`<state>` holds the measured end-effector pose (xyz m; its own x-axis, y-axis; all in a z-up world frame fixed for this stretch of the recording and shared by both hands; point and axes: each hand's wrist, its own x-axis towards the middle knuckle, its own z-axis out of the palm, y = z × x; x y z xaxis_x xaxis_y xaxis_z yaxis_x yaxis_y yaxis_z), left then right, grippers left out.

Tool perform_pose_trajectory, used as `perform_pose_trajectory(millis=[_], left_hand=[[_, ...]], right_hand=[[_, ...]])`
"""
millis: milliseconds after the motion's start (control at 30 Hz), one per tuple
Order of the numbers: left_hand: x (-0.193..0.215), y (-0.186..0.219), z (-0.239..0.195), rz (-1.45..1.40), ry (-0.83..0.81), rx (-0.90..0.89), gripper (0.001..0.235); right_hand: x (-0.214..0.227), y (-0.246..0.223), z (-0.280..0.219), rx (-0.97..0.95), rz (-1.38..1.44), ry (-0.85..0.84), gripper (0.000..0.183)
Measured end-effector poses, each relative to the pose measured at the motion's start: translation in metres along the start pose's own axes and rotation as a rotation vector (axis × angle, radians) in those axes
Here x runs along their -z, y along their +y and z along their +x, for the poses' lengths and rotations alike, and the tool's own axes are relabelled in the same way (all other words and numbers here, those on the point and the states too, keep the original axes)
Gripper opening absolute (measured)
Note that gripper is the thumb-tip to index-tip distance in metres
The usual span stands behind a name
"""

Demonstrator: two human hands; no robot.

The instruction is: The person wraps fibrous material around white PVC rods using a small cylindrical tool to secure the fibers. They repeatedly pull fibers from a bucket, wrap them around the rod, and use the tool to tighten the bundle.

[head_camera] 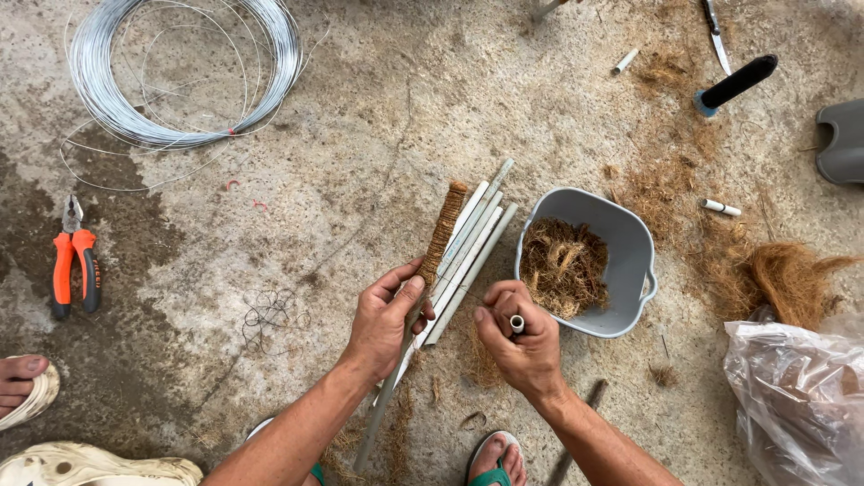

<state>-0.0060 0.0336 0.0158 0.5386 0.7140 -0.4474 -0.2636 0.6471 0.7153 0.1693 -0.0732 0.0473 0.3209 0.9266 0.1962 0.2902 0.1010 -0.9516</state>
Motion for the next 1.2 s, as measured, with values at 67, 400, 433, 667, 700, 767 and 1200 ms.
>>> perform_pose_trajectory(millis=[67,400,433,667,700,767,1200], left_hand=[[0.002,0.000,0.001,-0.141,-0.038,0.047,0.042],[0.010,-0.003,-0.002,-0.387,-0.073,0.187,0.028],[0.012,-0.002,-0.001,-0.386,-0.059,0.171,0.026],[0.015,0.000,0.000,-0.316,-0.030,0.163,0.038],[0.015,-0.004,0.001,-0.302,-0.032,0.175,0.039],[0.017,-0.010,0.002,-0.281,-0.077,0.161,0.037],[0.023,-0.040,0.014,0.082,0.197,0.128,0.035]], right_hand=[[0.000,-0.010,0.004,0.188,-0.053,0.036,0.032],[0.003,0.008,0.005,-0.159,-0.080,0.003,0.036],[0.005,0.006,0.005,-0.221,-0.160,-0.009,0.032],[0.000,-0.011,0.018,-0.598,-0.281,-0.249,0.029],[-0.002,-0.010,0.019,-0.626,-0.348,-0.314,0.028],[-0.007,-0.003,0.022,-0.677,-0.479,-0.451,0.035],[-0.044,0.019,0.005,-0.609,-0.380,-0.537,0.045]])
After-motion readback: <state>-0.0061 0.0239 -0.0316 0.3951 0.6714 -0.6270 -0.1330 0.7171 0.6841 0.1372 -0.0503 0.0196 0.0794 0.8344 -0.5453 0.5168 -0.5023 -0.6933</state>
